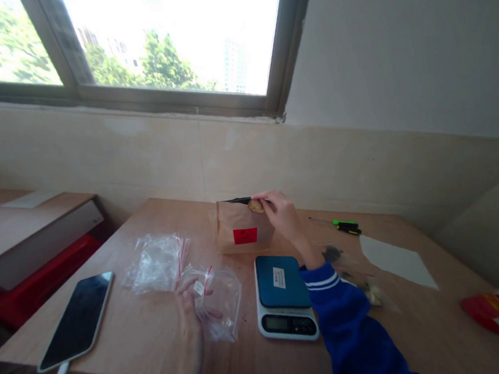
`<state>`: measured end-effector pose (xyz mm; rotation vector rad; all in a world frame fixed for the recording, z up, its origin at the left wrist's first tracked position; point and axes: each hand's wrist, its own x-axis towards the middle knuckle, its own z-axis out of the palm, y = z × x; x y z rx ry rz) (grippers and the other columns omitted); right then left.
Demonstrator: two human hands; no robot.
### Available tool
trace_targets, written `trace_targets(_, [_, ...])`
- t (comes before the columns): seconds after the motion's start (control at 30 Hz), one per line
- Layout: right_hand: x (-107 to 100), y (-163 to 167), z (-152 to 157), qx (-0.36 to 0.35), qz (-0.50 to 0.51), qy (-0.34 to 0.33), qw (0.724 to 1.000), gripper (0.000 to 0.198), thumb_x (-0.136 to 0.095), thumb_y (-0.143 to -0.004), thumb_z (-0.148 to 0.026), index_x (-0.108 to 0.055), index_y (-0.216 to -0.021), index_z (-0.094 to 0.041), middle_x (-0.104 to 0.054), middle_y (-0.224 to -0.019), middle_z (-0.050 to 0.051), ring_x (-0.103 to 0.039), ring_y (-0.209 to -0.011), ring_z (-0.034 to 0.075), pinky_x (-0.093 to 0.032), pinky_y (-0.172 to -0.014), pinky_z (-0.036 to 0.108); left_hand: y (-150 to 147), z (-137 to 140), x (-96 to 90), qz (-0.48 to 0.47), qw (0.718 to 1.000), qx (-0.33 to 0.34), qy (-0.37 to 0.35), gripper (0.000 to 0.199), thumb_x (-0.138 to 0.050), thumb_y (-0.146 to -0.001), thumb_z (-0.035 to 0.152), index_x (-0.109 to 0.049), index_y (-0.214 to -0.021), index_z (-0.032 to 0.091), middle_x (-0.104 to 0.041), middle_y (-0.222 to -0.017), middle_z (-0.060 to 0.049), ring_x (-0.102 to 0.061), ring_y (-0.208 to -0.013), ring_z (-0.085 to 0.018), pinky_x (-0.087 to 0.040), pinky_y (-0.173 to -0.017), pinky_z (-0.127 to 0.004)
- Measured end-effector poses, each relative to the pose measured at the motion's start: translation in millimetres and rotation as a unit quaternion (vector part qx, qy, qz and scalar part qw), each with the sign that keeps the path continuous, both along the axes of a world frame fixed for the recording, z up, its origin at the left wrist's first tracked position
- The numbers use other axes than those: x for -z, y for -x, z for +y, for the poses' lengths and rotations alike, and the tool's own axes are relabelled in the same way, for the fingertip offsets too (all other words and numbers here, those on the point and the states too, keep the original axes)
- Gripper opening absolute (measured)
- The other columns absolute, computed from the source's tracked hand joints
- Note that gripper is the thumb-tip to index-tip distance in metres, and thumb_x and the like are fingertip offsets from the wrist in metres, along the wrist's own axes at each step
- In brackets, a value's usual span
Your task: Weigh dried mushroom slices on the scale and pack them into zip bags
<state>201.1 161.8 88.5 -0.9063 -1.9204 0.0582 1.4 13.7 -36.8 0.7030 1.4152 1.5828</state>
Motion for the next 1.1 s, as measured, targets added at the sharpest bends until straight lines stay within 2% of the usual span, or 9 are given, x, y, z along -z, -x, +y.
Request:
trace_targets(0.13, [5.1, 3.1, 6.1, 0.001, 0.018, -0.013, 1.0, 0.024, -0.042, -0.095, -0.02, -0.066, -0.099, -0.021, -0.07, -0.1, 0.007, -0.062, -0.096, 0.022, -0.05, -0.089, 0.038, 1.1, 0.1, -0.3, -0.01, 1.0, 0.002, 0.002, 0.075, -0.046, -0.069, 0.082, -0.046, -0.116, 0.024, -0.061, -0.085, -0.002, -0.058, -0.041, -0.016, -0.046, -0.031, -0.031])
trace_targets(0.37, [-7.6, 8.6, 13.4, 0.04, 0.008, -0.039, 0.998, 0.025, -0.04, -0.097, -0.023, -0.064, -0.102, -0.02, -0.068, -0.102, 0.008, -0.058, -0.1, 0.022, -0.045, -0.094, 0.039, 0.3, 4.8, 4.7, 0.001, 1.0, 0.011, -0.011, 0.069, -0.05, -0.071, 0.077, -0.045, -0.113, 0.022, -0.063, -0.085, -0.003, -0.06, -0.044, -0.016, -0.05, -0.035, -0.031])
trace_targets(0.5, [4.1, 7.4, 9.6, 0.009, -0.043, -0.01, 0.999, 0.026, -0.042, -0.095, -0.02, -0.067, -0.099, -0.02, -0.07, -0.1, 0.008, -0.06, -0.099, 0.023, -0.045, -0.094, 0.04, 2.9, 8.4, 8.9, -0.025, 1.0, 0.014, 0.008, 0.077, -0.051, -0.065, 0.081, -0.043, -0.114, 0.022, -0.061, -0.085, -0.002, -0.06, -0.044, -0.017, -0.049, -0.034, -0.031])
trace_targets(0.67, [12.3, -0.6, -9.0, 0.007, -0.015, -0.024, 1.0, 0.025, -0.043, -0.095, -0.022, -0.065, -0.106, -0.02, -0.07, -0.107, 0.008, -0.06, -0.103, 0.021, -0.045, -0.095, 0.039, 15.1, 16.5, 9.4, -0.03, 0.998, 0.018, 0.046, 0.075, -0.047, -0.07, 0.078, -0.038, -0.122, 0.025, -0.06, -0.085, -0.003, -0.059, -0.04, -0.016, -0.047, -0.032, -0.03])
trace_targets(0.77, [12.0, -11.8, -27.1, 0.024, 0.022, -0.035, 0.999, 0.023, -0.043, -0.095, -0.021, -0.065, -0.103, -0.02, -0.07, -0.104, 0.007, -0.06, -0.102, 0.02, -0.044, -0.095, 0.038, 30.3, 22.2, -4.7, 0.036, 0.998, 0.007, 0.052, 0.072, -0.046, -0.075, 0.073, -0.035, -0.127, 0.024, -0.059, -0.087, -0.004, -0.055, -0.037, -0.014, -0.043, -0.029, -0.027])
trace_targets(0.83, [16.1, -23.7, -40.8, 0.044, 0.039, -0.025, 0.998, 0.022, -0.044, -0.094, -0.022, -0.065, -0.098, -0.02, -0.07, -0.099, 0.006, -0.061, -0.098, 0.02, -0.044, -0.094, 0.039, 42.7, 26.7, -23.9, 0.102, 0.995, 0.003, 0.002, 0.065, -0.045, -0.08, 0.068, -0.035, -0.13, 0.027, -0.059, -0.09, -0.003, -0.057, -0.041, -0.012, -0.047, -0.034, -0.027])
trace_targets(0.97, [38.9, -55.9, -69.7, 0.079, 0.1, 0.075, 0.989, 0.022, -0.047, -0.093, -0.03, -0.067, -0.094, -0.02, -0.069, -0.098, 0.007, -0.061, -0.098, 0.021, -0.046, -0.091, 0.039, 70.9, 44.9, -66.0, 0.2, 0.978, -0.053, -0.011, 0.059, -0.044, -0.087, 0.06, -0.033, -0.135, 0.028, -0.058, -0.085, -0.002, -0.057, -0.043, -0.012, -0.05, -0.04, -0.027])
trace_targets(1.03, [52.5, -73.1, -84.3, 0.097, 0.158, 0.15, 0.971, 0.024, -0.05, -0.091, -0.036, -0.067, -0.095, -0.02, -0.069, -0.1, 0.007, -0.063, -0.097, 0.021, -0.048, -0.089, 0.037, 85.5, 58.9, -76.1, 0.276, 0.958, -0.072, -0.004, 0.055, -0.037, -0.091, 0.058, -0.031, -0.139, 0.03, -0.06, -0.09, -0.004, -0.062, -0.052, -0.015, -0.054, -0.048, -0.033])
trace_targets(1.1, [62.9, -89.7, -98.6, 0.126, 0.214, 0.197, 0.949, 0.026, -0.053, -0.087, -0.041, -0.068, -0.094, -0.02, -0.07, -0.099, 0.008, -0.064, -0.096, 0.022, -0.05, -0.087, 0.038, 98.4, 72.6, -75.0, 0.395, 0.911, -0.105, 0.06, 0.052, -0.028, -0.094, 0.054, -0.035, -0.139, 0.029, -0.062, -0.102, -0.01, -0.069, -0.075, -0.025, -0.057, -0.068, -0.046])
